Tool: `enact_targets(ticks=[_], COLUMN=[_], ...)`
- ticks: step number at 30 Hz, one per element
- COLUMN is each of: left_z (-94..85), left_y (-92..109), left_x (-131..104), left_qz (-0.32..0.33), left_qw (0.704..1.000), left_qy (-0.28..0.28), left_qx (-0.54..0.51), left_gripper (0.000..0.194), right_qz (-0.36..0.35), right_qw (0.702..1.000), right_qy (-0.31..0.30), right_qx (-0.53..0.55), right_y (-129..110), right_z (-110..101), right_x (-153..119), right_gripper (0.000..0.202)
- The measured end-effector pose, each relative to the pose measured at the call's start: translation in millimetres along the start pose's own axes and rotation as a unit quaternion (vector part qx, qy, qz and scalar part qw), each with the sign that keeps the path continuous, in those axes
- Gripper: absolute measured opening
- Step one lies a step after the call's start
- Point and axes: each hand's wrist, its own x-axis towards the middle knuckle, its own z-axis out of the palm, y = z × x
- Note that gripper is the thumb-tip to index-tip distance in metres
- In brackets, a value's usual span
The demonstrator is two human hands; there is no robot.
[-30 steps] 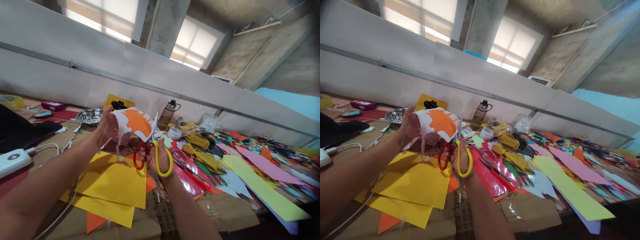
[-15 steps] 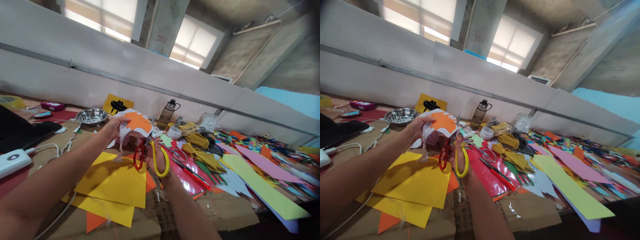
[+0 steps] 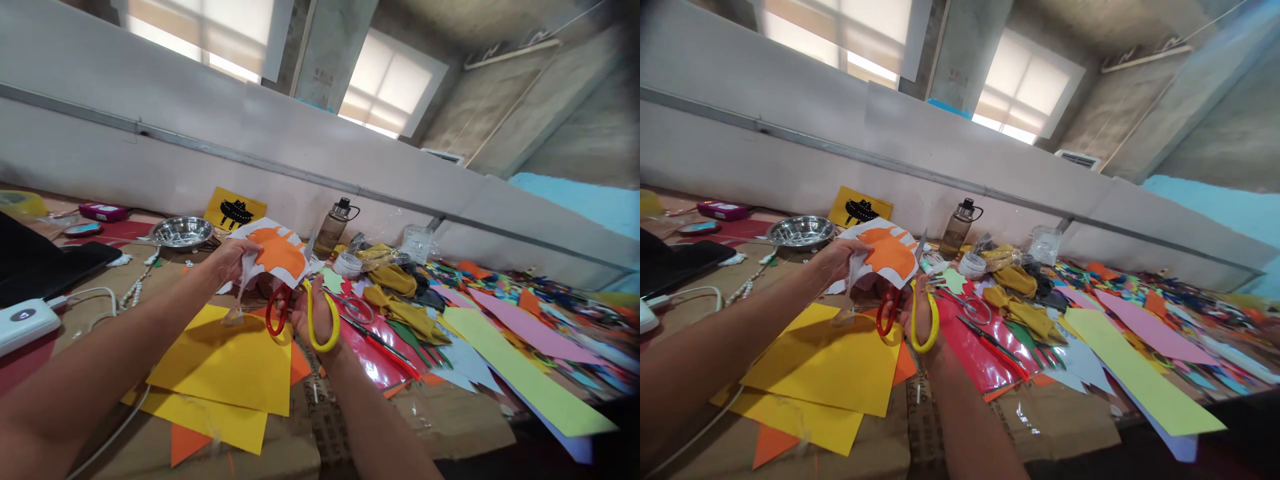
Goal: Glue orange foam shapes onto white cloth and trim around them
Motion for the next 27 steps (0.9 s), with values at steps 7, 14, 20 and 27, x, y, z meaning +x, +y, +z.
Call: enact_targets(ticks=[7, 14, 20, 27], left_z=[1.9, -7.5, -28.7, -39.8], left_y=[1.7, 2.5, 24.6, 42.8], left_x=[-1.9, 5.0, 14.4, 13.0], left_qz=[-0.004, 0.004, 0.015, 0.018], left_qw=[1.000, 0.999, 0.999, 1.000], left_qy=[0.002, 0.009, 0.022, -0.006], left_qx=[0.011, 0.041, 0.037, 0.011], left_gripper=[0.028, 0.023, 0.022, 0.044], right_qz=[0.015, 0.032, 0.063, 0.108], right_qw=[1.000, 0.999, 0.998, 0.994], right_qy=[0.008, 0.024, 0.011, -0.008], right_qx=[-0.011, -0.001, -0.026, -0.023], right_y=[1.6, 0.4, -1.5, -3.7], right_z=[-0.8, -3.6, -2.5, -3.4], right_x=[0.8, 2.0, 0.8, -1.6], right_gripper=[0.056, 0.058, 0.060, 0.063])
